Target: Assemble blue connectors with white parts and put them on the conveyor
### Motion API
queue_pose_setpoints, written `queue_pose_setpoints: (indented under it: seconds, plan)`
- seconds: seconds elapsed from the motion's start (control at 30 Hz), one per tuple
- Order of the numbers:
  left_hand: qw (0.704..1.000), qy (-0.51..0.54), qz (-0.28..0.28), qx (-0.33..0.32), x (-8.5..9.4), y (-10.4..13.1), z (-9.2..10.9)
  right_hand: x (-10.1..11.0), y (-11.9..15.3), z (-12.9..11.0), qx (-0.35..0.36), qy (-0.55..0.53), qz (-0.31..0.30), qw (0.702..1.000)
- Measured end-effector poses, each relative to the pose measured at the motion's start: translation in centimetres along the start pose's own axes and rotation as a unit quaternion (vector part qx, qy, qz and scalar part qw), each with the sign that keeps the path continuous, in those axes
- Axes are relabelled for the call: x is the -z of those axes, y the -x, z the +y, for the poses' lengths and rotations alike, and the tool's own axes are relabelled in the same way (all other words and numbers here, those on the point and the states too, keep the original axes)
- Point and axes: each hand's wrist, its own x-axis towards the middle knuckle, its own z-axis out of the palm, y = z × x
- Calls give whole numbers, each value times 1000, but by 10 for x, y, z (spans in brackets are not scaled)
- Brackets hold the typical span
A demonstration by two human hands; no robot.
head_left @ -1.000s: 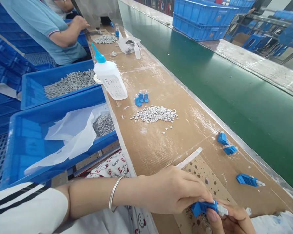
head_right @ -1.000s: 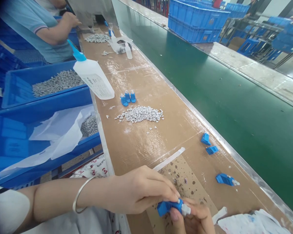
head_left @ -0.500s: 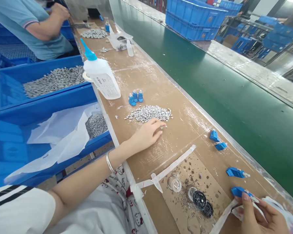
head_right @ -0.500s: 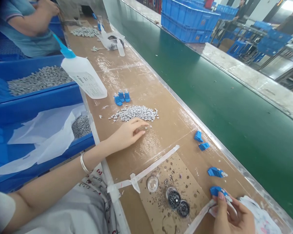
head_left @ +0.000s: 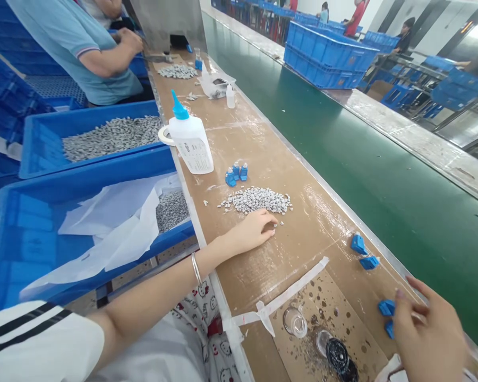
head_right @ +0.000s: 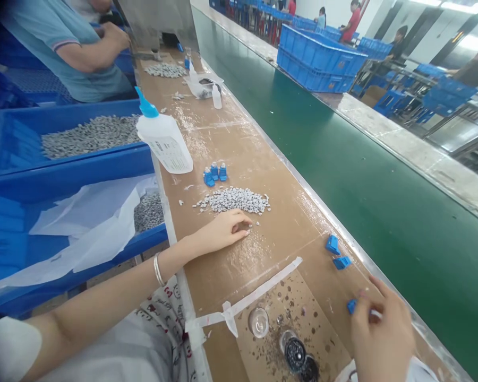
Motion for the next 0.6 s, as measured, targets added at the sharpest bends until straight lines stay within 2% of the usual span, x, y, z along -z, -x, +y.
queue_pose_setpoints:
  seconds: [0.1,0.27,0.47,0.6]
  plan:
    - [1000,1,-1,8,3,1,0,-11,-36,-24,14,40,-55,998]
    - [999,4,2,38,2,5,1,-33,-63,-24,4,92,-120,989]
    - [999,0,-8,48,-5,1,4,-29,-60,-25,-35,107,-107,988]
    - [999,-12,-31,29,-4,1,5,-14,-34,-20,-80,48,-79,992]
